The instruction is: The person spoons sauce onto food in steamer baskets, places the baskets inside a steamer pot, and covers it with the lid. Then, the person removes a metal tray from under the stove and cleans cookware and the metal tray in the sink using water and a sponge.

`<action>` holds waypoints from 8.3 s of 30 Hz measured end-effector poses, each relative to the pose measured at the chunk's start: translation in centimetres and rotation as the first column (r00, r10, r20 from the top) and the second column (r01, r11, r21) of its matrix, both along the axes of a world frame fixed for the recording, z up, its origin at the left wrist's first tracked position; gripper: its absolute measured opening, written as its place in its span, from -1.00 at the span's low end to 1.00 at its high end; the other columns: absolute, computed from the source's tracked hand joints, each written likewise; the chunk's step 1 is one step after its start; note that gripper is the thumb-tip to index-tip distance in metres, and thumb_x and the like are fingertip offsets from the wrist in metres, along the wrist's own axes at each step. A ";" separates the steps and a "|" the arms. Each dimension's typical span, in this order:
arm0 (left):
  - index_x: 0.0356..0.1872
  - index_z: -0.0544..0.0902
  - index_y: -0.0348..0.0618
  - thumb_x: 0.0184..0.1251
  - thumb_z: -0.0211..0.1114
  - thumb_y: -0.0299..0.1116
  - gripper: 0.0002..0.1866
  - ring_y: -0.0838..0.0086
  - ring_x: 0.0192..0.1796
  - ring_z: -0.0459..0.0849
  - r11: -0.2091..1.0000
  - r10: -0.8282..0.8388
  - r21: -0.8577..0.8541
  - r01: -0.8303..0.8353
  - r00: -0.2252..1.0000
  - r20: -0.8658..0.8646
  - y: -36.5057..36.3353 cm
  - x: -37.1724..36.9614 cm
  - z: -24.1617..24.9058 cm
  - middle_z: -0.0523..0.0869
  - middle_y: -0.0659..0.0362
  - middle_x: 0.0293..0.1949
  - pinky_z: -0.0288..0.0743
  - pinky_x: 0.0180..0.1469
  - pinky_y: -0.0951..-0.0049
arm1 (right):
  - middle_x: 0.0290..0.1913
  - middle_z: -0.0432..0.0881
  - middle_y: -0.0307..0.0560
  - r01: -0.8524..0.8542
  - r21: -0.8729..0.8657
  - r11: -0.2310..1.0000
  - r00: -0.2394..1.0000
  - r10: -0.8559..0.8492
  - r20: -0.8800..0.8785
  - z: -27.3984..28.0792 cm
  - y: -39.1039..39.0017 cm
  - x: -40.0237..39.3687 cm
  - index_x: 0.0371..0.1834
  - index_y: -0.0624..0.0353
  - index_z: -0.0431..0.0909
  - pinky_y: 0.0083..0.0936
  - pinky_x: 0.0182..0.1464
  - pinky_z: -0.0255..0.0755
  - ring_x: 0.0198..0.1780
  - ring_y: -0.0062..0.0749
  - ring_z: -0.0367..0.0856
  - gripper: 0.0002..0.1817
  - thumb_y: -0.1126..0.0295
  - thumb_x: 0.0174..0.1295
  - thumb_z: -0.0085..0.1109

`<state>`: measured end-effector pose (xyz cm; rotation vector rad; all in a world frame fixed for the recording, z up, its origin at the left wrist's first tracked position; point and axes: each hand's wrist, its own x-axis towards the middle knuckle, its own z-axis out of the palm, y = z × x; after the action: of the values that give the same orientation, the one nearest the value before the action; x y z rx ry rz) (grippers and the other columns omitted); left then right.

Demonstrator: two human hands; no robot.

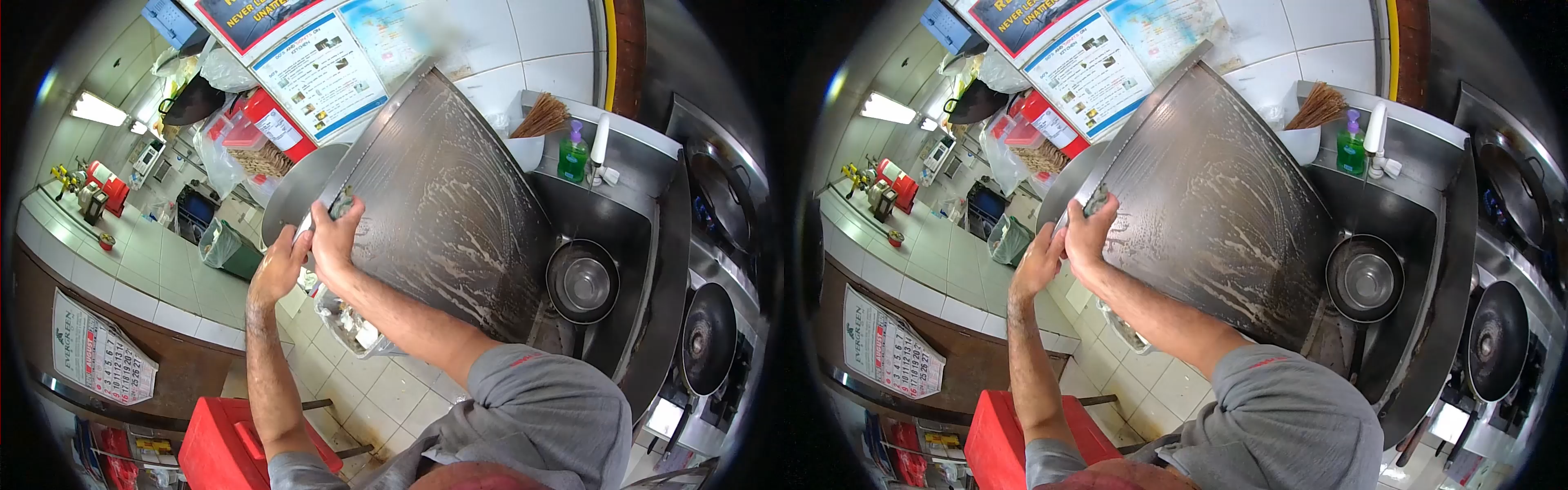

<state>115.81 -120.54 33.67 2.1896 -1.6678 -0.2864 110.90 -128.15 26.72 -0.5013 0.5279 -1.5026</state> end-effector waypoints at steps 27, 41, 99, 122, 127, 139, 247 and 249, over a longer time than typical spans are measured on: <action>0.06 0.32 -0.31 0.46 -0.13 0.03 -0.48 0.51 -0.33 0.51 0.342 -0.026 -0.909 -0.239 0.964 -0.264 -0.8 0.7 -3.4 0.42 0.11 -0.13 0.46 -0.18 0.46 | -0.40 0.60 -0.11 -0.479 -0.841 0.253 0.420 -0.775 -0.473 3.3 -6.3 -5.3 -0.49 0.07 0.55 -0.13 -0.09 0.31 -0.22 -0.14 0.56 -0.88 0.32 -0.08 0.09; -0.26 0.57 -0.13 0.33 0.09 0.01 -0.63 0.11 -0.31 0.65 0.819 0.298 -0.569 -0.072 0.901 0.314 0.1 -0.5 -2.8 0.67 0.03 -0.40 0.48 -0.31 0.18 | -0.05 0.41 0.03 0.337 -0.492 0.803 0.351 -0.592 -0.725 -4.2 -17.3 -9.0 -0.23 0.14 0.55 -0.16 0.09 0.19 0.06 -0.11 0.30 -0.78 0.31 0.09 0.19; -0.31 0.44 -0.16 0.41 0.02 -0.03 -0.64 0.73 -0.68 0.27 0.996 0.074 -0.030 -0.080 0.986 -0.152 -1.0 -0.8 -0.6 0.40 0.32 -0.63 0.11 -0.69 0.65 | -0.18 0.56 0.07 0.250 -0.798 0.549 0.201 -0.835 -0.512 -3.1 -34.7 -11.9 -0.05 0.14 0.54 -0.22 0.01 0.39 -0.07 0.02 0.48 -0.57 0.59 -0.10 0.09; -0.30 0.41 -0.18 0.39 0.03 0.03 -0.59 0.74 -0.66 0.26 0.991 0.122 -0.018 -0.129 0.968 -0.221 -1.0 -1.0 -1.0 0.40 0.33 -0.60 0.11 -0.67 0.69 | -0.22 0.49 0.08 0.288 -0.805 0.518 0.185 -0.855 -0.484 -5.6 -35.7 -13.7 -0.29 0.16 0.55 -0.17 -0.07 0.42 -0.07 -0.02 0.46 -0.73 0.56 -0.15 0.17; -0.23 0.44 -0.21 0.38 0.05 0.02 -0.58 0.75 -0.65 0.25 0.996 0.086 -0.019 -0.093 0.970 -0.228 -1.2 -0.8 -0.7 0.38 0.34 -0.59 0.10 -0.66 0.69 | -0.15 0.55 0.04 0.222 -0.571 0.791 -0.027 -0.580 -0.814 -21.1 -31.3 -22.8 -0.04 0.09 0.56 -0.28 0.05 0.39 -0.03 -0.07 0.50 -0.56 0.57 -0.11 0.16; -0.27 0.42 -0.22 0.38 0.06 0.03 -0.57 0.72 -0.64 0.27 0.993 0.114 0.043 -0.108 0.974 -0.196 -1.2 -0.5 -0.2 0.39 0.31 -0.61 0.15 -0.63 0.64 | -0.22 0.63 0.24 0.216 -0.469 0.856 0.532 -0.506 -0.679 -0.3 -34.9 -12.1 -0.12 0.26 0.59 -0.35 -0.02 0.46 -0.12 -0.04 0.62 -0.60 0.38 -0.08 0.11; 0.05 0.39 -0.26 0.13 0.18 -0.53 -0.59 0.72 -0.69 0.31 0.986 0.104 0.128 -0.108 0.994 0.038 -2.1 -0.6 0.3 0.41 0.34 -0.62 0.17 -0.71 0.66 | 0.06 0.44 0.08 -0.193 -0.704 0.683 0.457 -0.572 -0.681 -27.9 -4.5 -18.3 0.04 0.26 0.43 -0.10 0.30 0.15 0.26 -0.07 0.29 -0.66 0.38 0.22 0.03; 0.05 0.38 -0.26 0.14 0.17 -0.55 -0.60 0.72 -0.69 0.31 0.984 0.123 0.128 -0.121 0.992 -0.011 -2.1 -0.4 -0.1 0.42 0.33 -0.60 0.18 -0.71 0.66 | 0.04 0.44 0.10 -0.053 -0.601 0.797 0.512 -0.495 -0.702 -36.9 -6.6 -25.3 -0.01 0.28 0.44 -0.25 0.25 0.20 0.14 -0.09 0.38 -0.72 0.46 0.23 -0.10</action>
<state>115.44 -122.60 33.59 2.3637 -1.5365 -0.3883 85.64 -134.78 -10.17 -1.7691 0.9327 -1.6030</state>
